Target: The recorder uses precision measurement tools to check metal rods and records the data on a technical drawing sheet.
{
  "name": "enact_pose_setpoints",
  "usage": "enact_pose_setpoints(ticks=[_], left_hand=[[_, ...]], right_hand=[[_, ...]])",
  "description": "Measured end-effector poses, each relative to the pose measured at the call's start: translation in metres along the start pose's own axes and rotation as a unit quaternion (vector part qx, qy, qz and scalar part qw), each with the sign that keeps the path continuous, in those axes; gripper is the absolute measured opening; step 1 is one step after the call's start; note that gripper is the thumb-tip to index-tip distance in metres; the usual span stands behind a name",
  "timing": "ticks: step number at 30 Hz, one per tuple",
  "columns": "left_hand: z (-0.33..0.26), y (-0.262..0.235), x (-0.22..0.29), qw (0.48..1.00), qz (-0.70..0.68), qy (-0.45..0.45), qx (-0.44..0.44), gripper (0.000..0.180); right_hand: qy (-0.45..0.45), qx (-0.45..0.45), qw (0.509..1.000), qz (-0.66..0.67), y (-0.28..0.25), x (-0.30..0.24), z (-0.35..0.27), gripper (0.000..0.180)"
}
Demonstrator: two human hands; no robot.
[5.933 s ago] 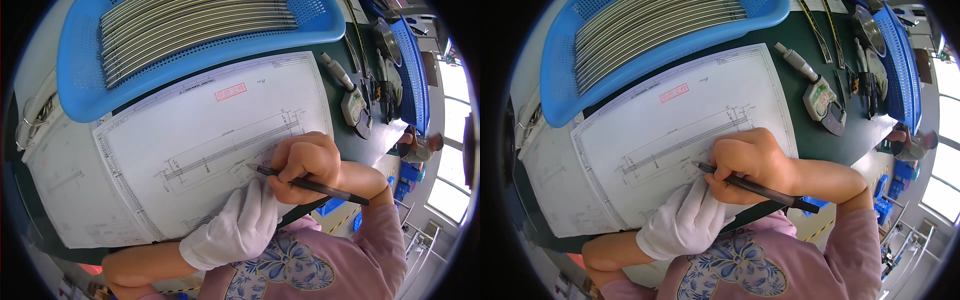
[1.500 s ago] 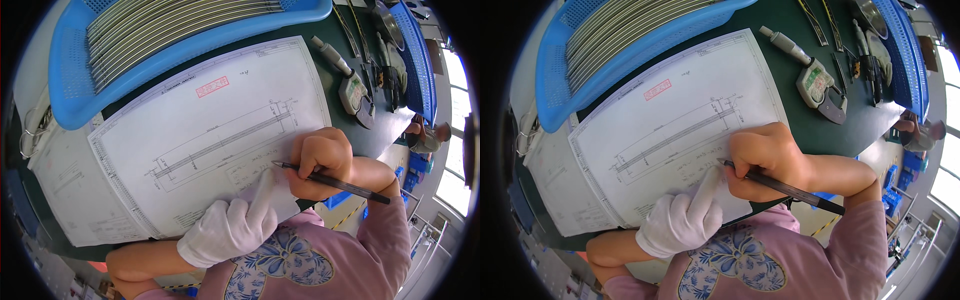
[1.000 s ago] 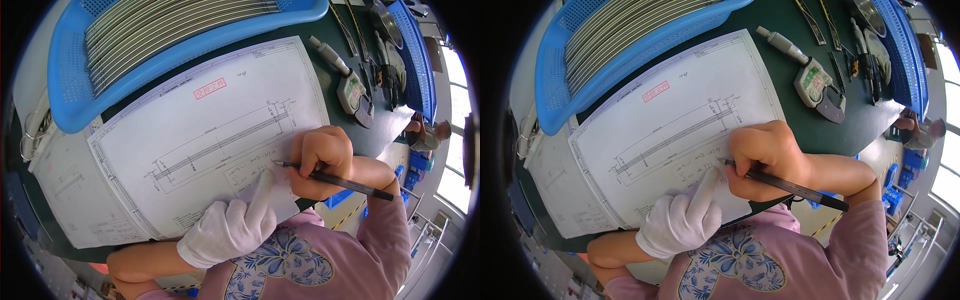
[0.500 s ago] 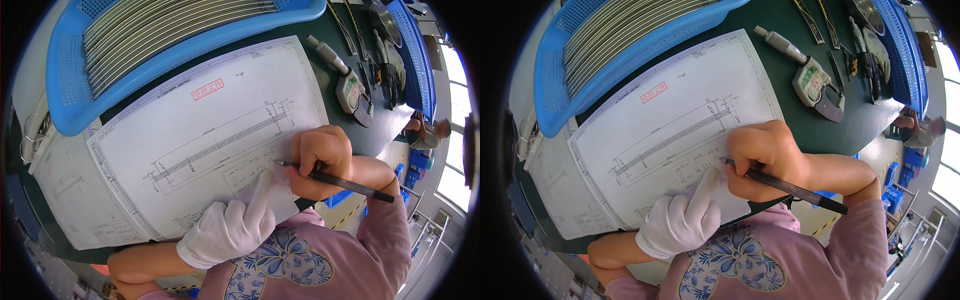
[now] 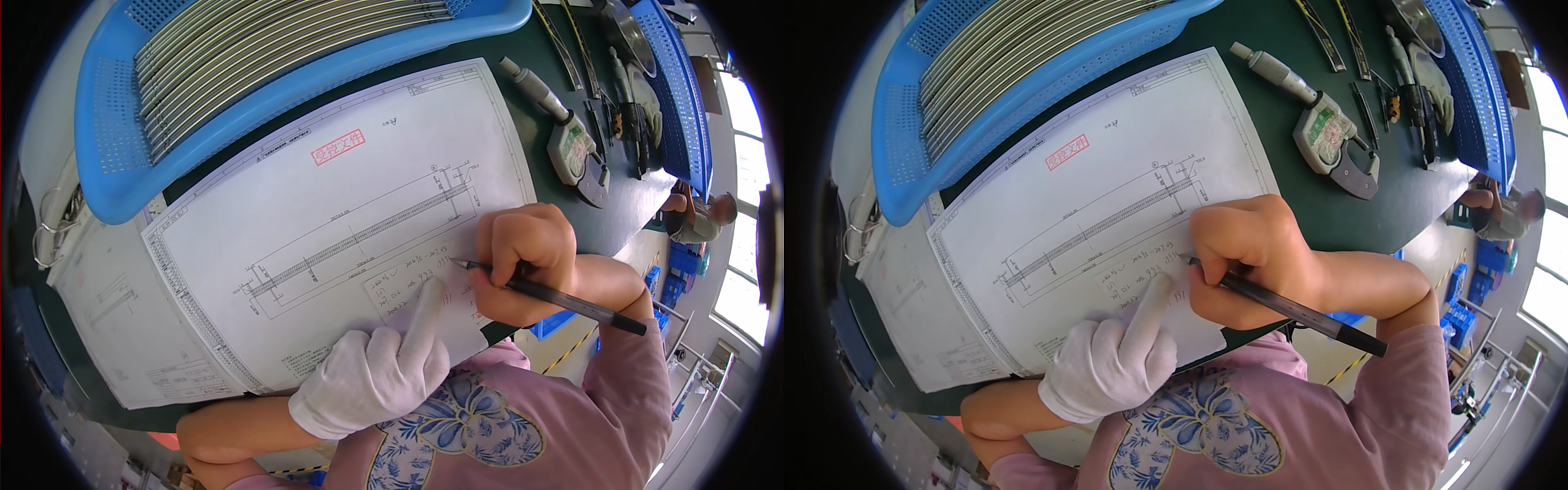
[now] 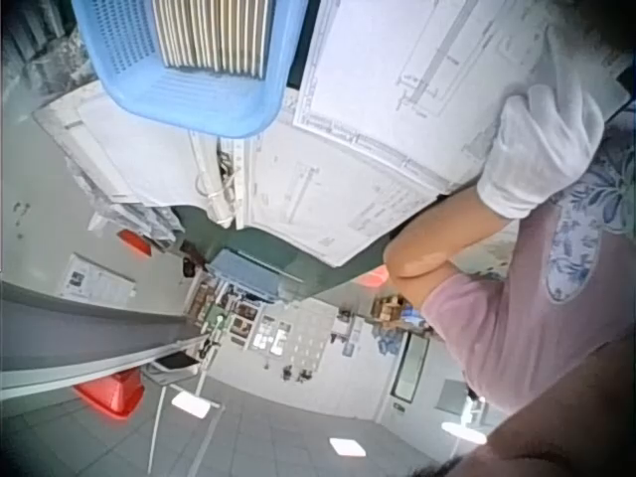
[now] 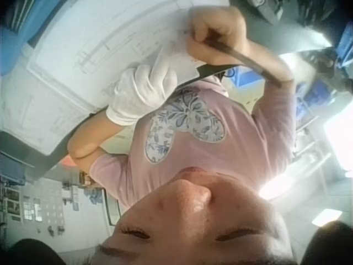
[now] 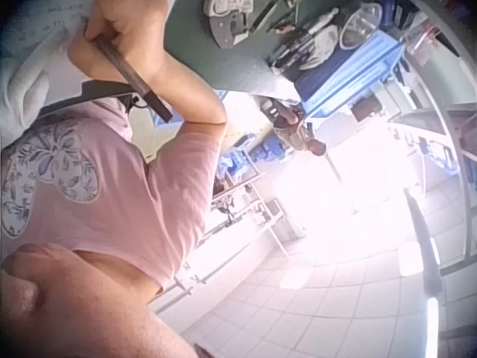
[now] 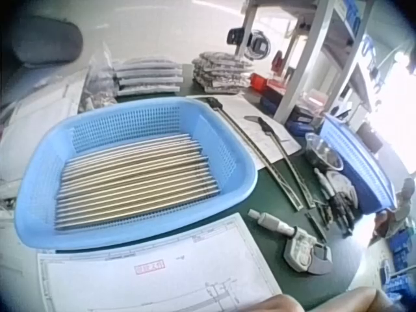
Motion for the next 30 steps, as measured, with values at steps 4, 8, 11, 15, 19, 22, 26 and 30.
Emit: enact_pose_setpoints(ticks=[4, 8, 11, 15, 19, 22, 26, 30], left_hand=[[0.0010, -0.0014, -0.0001, 1.000, 0.004, 0.001, -0.006, 0.004], [0.0033, -0.0049, -0.0037, 1.000, -0.012, -0.023, 0.012, 0.016], [0.0038, -0.0058, -0.0038, 0.999, -0.014, -0.027, 0.017, 0.017], [0.0005, -0.0007, 0.0005, 1.000, 0.005, 0.009, 0.007, 0.003], [0.0000, -0.0012, 0.0002, 1.000, -0.007, -0.006, 0.029, 0.008], [0.0012, -0.0031, 0.0002, 1.000, 0.008, 0.003, 0.019, 0.008], [0.0009, -0.0018, -0.0008, 1.000, 0.012, -0.002, 0.012, 0.010], [-0.0021, 0.0017, -0.0003, 1.000, -0.001, -0.015, 0.020, 0.011]], right_hand=[[0.003, 0.020, 1.000, -0.002, -0.0004, -0.0005, -0.0016, 0.027], [0.002, 0.019, 1.000, -0.016, 0.0004, -0.0035, -0.0014, 0.027], [-0.008, 0.021, 0.999, -0.023, -0.0029, -0.0026, -0.0010, 0.026], [-0.002, 0.021, 0.999, -0.027, -0.0037, -0.0012, -0.0020, 0.026], [0.019, 0.002, 0.999, -0.034, -0.0026, -0.0023, -0.0012, 0.026], [0.006, 0.024, 0.999, -0.043, -0.0044, -0.0022, -0.0017, 0.026], [0.002, 0.018, 0.999, -0.036, -0.0041, -0.0020, -0.0012, 0.026], [0.007, 0.022, 0.999, -0.029, -0.0047, -0.0015, -0.0016, 0.027]])
Point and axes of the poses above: each hand's wrist, its own z-axis towards the middle knuckle, its own y-axis out of the palm, x = y × z, the point moved 7 cm from there along z, towards the middle knuckle, and after that the axes turned 4 degrees about z, right-handed, at the moved point
